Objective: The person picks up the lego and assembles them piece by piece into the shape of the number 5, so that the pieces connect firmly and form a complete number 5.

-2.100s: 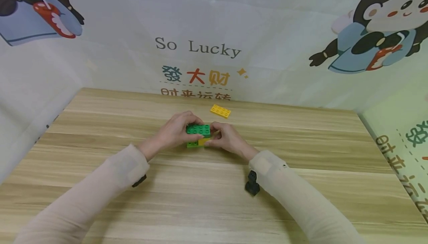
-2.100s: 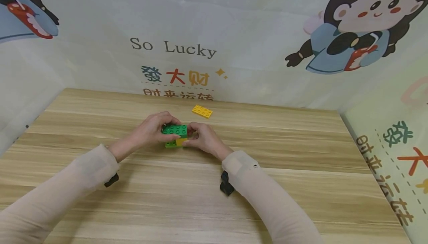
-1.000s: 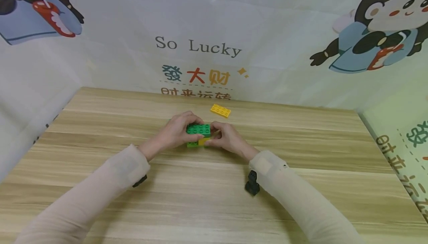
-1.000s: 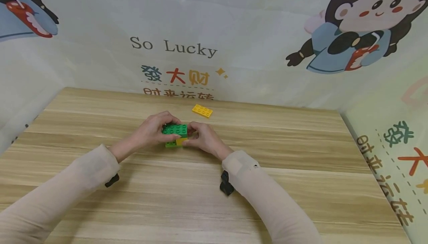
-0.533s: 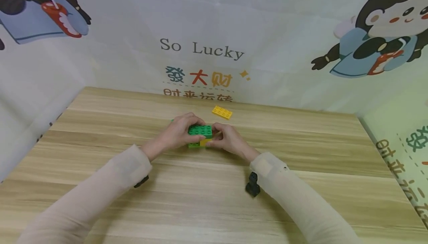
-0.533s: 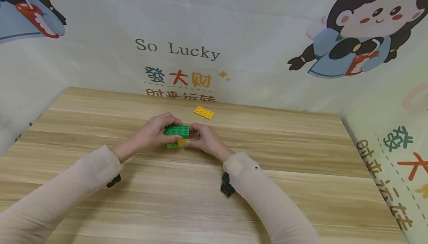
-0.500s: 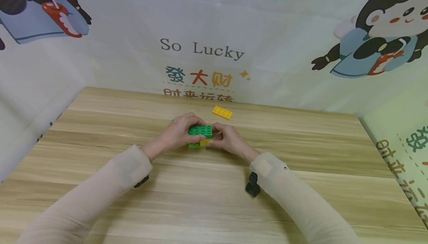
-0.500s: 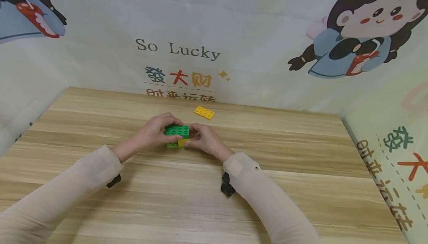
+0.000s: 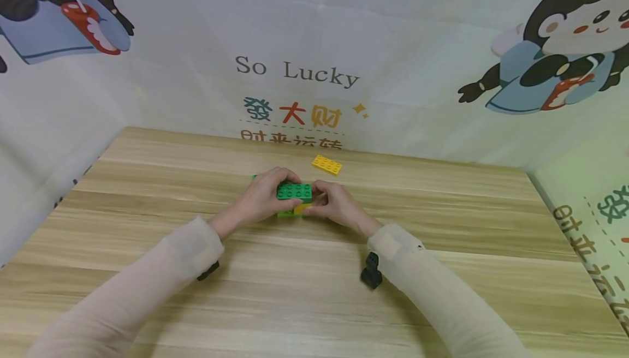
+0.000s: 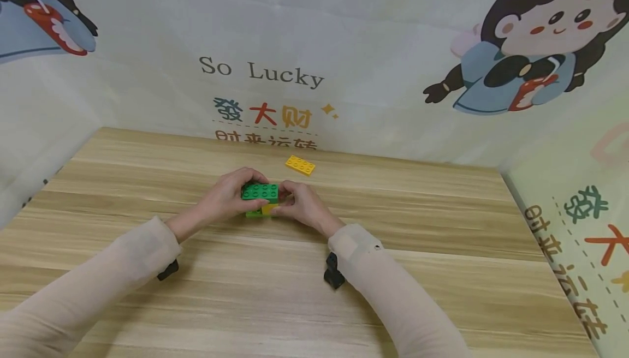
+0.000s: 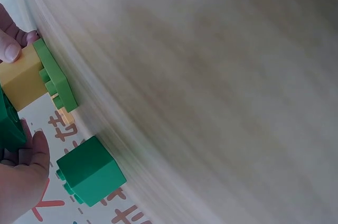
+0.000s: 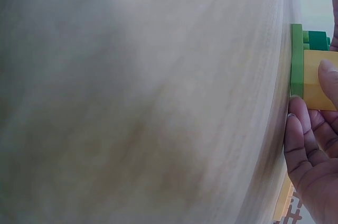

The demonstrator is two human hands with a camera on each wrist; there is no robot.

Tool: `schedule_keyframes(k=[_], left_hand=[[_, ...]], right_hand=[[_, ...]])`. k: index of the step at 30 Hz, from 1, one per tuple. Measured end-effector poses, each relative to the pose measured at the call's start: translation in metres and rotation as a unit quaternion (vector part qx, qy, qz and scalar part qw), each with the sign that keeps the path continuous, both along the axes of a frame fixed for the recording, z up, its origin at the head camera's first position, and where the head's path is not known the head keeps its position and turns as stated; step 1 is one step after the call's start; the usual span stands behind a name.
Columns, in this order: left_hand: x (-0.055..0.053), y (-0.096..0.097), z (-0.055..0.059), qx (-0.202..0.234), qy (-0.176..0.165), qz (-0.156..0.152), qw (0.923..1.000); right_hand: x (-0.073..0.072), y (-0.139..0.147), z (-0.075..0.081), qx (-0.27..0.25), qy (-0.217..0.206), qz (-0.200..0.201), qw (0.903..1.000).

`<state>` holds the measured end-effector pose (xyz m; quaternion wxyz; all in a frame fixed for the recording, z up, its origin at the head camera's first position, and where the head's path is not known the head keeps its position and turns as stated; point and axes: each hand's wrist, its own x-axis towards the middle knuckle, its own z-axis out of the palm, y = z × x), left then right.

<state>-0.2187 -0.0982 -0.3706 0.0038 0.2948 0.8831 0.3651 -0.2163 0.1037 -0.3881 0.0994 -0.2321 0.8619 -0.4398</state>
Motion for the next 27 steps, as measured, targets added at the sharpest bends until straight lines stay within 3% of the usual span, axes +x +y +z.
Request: schedule_keyframes(k=[18,27], left_hand=[[-0.0027,0.0000,0.0029,-0.009,0.022,-0.009,0.9997],[-0.0027,0.0004,0.0049,-0.025,0.000,-0.006,0.9997]], right_hand=[[0.0002,0.0012,0.0010,-0.010,-0.002,0.005,0.9999],[0.0025,0.0015,0.0004,-0.012,-0.004,0.012,0.9999]])
